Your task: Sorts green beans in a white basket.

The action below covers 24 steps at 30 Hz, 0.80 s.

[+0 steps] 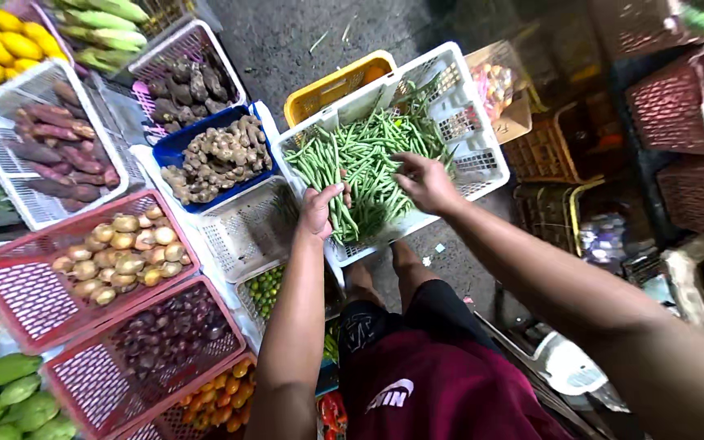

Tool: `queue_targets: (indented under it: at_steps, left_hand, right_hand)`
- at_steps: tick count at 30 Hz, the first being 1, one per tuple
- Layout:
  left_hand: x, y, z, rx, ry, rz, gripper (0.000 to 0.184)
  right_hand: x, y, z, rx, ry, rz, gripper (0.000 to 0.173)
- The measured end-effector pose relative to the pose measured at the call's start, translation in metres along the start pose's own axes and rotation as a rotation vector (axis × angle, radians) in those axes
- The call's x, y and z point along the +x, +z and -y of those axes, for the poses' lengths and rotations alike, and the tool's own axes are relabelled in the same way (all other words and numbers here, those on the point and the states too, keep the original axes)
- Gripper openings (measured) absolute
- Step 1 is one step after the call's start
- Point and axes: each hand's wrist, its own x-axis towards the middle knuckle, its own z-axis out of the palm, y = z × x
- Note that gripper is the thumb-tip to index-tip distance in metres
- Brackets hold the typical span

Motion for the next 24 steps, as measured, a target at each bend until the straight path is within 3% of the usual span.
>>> queue_targets:
  at_steps: [2,4,7,10,12,14,16,18,21,24]
  left_hand:
    - [0.003,0.01,0.003,0.079,-0.013,-0.041,0.027]
    - [0.007,0.016,0.004,0.124,-0.012,-0.105,0.027]
    - [0.007,0.016,-0.001,0.072,-0.008,-0.137,0.025]
    - [0.008,0.014,0.0,0.042,-0.032,-0.103,0.026]
    - [0.005,0.013,-0.001,0.049,-0.038,-0.121,0.022]
    - [0.005,0.009,0.0,0.005,-0.023,-0.102,0.016]
    - [0.005,0.006,0.001,-0.009,-0.018,-0.031,0.014]
    - [0.005,0.005,0.001,0.011,-0.025,0.06,0.022]
    - [0.006,0.007,-0.001,0.066,-0.076,0.157,0.028]
    - [0.004,0.011,-0.008,0.176,-0.105,0.158,0.025]
  right_hand:
    - [0.017,0.015,0.045,0.07,-0.18,0.023,0.041]
    - [0.036,0.018,0.07,0.016,-0.267,0.08,0.029]
    - [0.052,0.012,0.08,-0.083,-0.29,0.15,0.012]
    - [0.053,-0.011,0.082,-0.08,-0.264,0.119,0.012]
    - [0.055,-0.036,0.091,0.02,-0.247,0.048,0.015]
    - [0.063,-0.055,0.096,0.292,-0.245,-0.034,0.015]
    - [0.074,-0.065,0.101,0.672,-0.129,-0.085,0.017]
    - [0.09,-0.062,0.103,0.881,0.111,-0.144,0.022]
    - [0.11,-0.042,0.086,0.894,0.373,-0.068,0.021]
    - [0.101,-0.035,0.073,0.625,0.316,0.278,0.026]
